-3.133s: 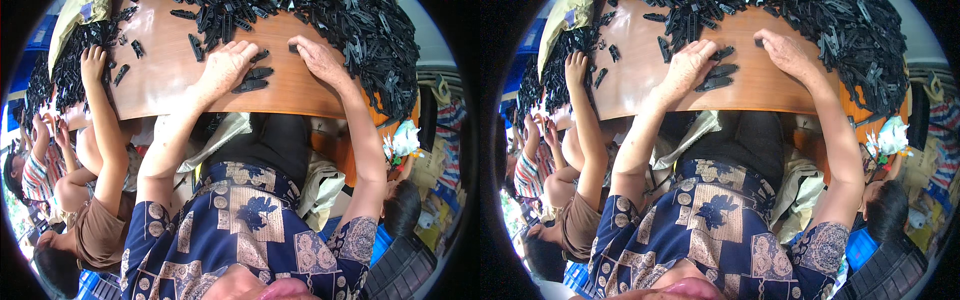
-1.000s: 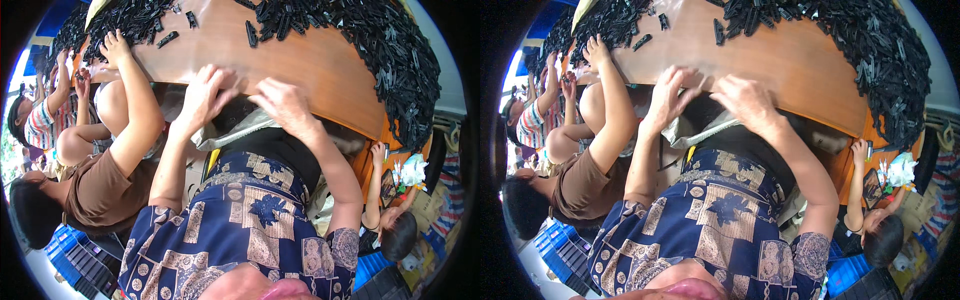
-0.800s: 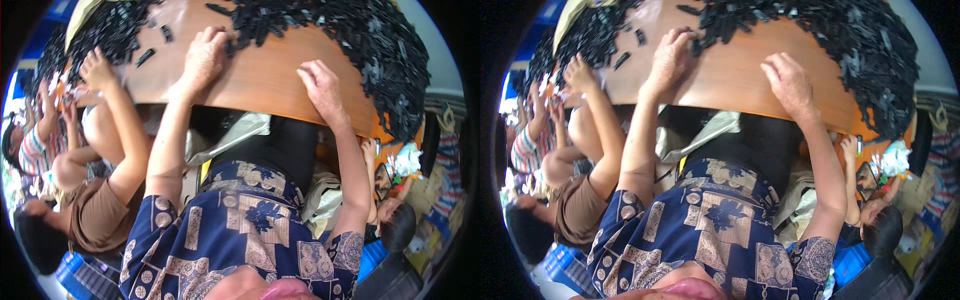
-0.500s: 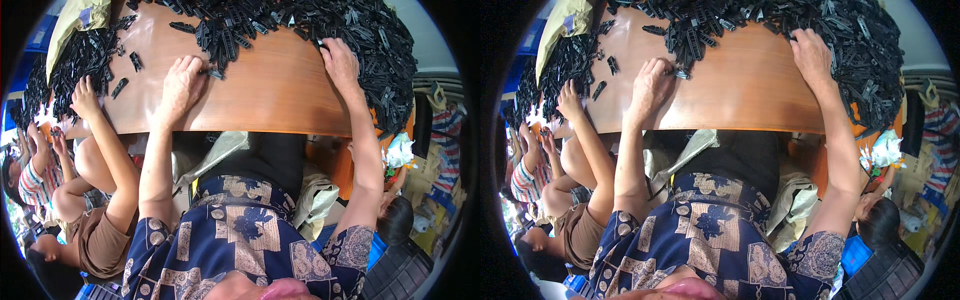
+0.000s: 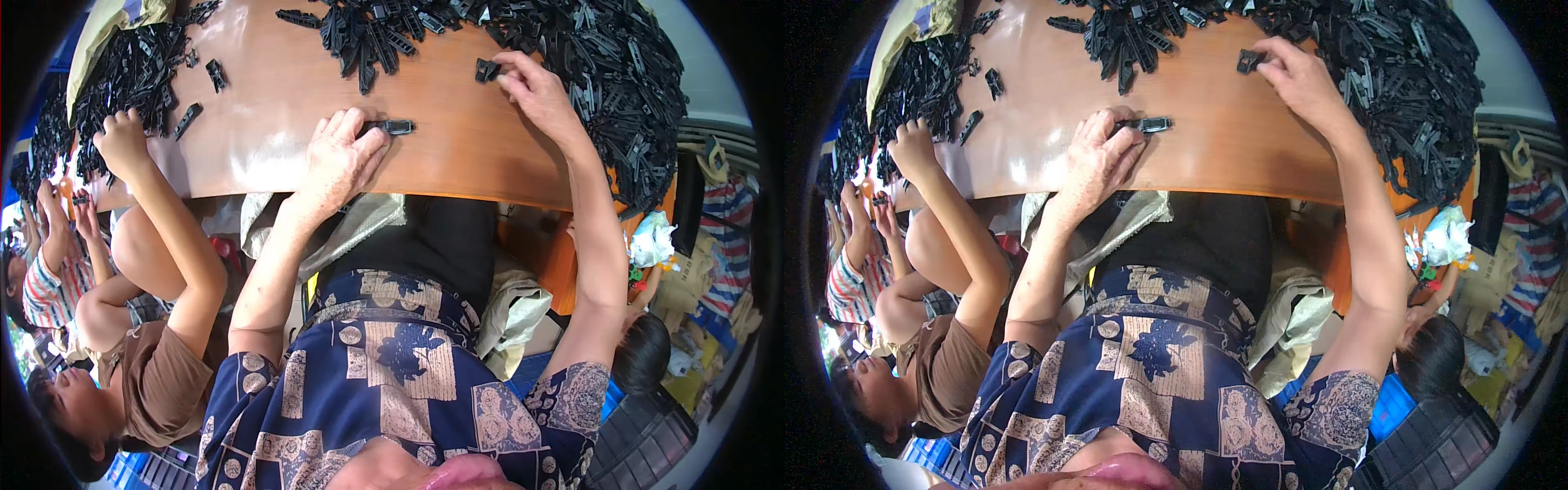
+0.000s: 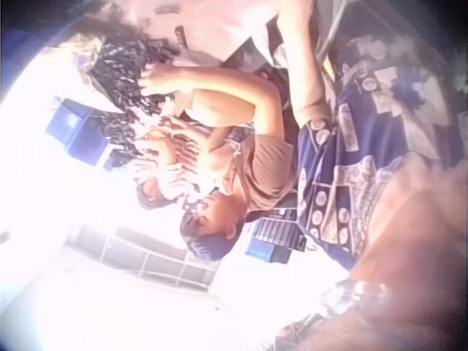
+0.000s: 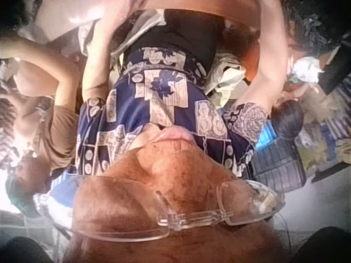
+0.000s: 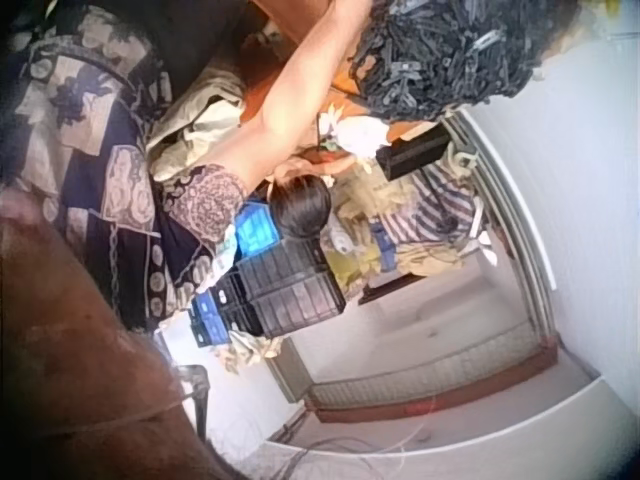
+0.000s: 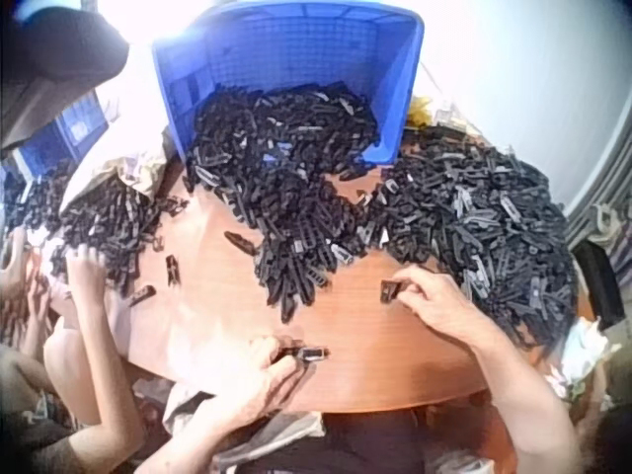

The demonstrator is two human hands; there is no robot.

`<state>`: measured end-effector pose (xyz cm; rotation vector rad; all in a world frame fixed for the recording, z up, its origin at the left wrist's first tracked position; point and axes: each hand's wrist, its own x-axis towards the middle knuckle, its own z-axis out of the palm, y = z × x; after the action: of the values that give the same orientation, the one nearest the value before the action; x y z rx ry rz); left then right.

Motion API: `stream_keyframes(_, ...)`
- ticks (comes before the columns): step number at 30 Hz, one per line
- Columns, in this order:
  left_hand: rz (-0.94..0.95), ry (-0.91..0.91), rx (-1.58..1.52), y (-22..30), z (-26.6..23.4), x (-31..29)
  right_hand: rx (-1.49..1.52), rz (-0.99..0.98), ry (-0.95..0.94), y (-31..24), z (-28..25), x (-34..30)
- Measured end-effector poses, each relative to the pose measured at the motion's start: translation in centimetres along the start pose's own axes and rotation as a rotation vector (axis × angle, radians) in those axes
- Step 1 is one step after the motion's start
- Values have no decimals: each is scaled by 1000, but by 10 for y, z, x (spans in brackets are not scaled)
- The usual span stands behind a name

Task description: The person assembles plastic components by hand, stacks the assembled pieces on the table, deposits them into a sack under the desk, and assembles more plastic components by hand.

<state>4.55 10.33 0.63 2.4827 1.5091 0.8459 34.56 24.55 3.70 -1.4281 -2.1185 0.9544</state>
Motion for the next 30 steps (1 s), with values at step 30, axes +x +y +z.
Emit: stream_keyframes(30, -115, 92, -105, -4, 6, 7, -69, -139, -153, -22, 32, -41)
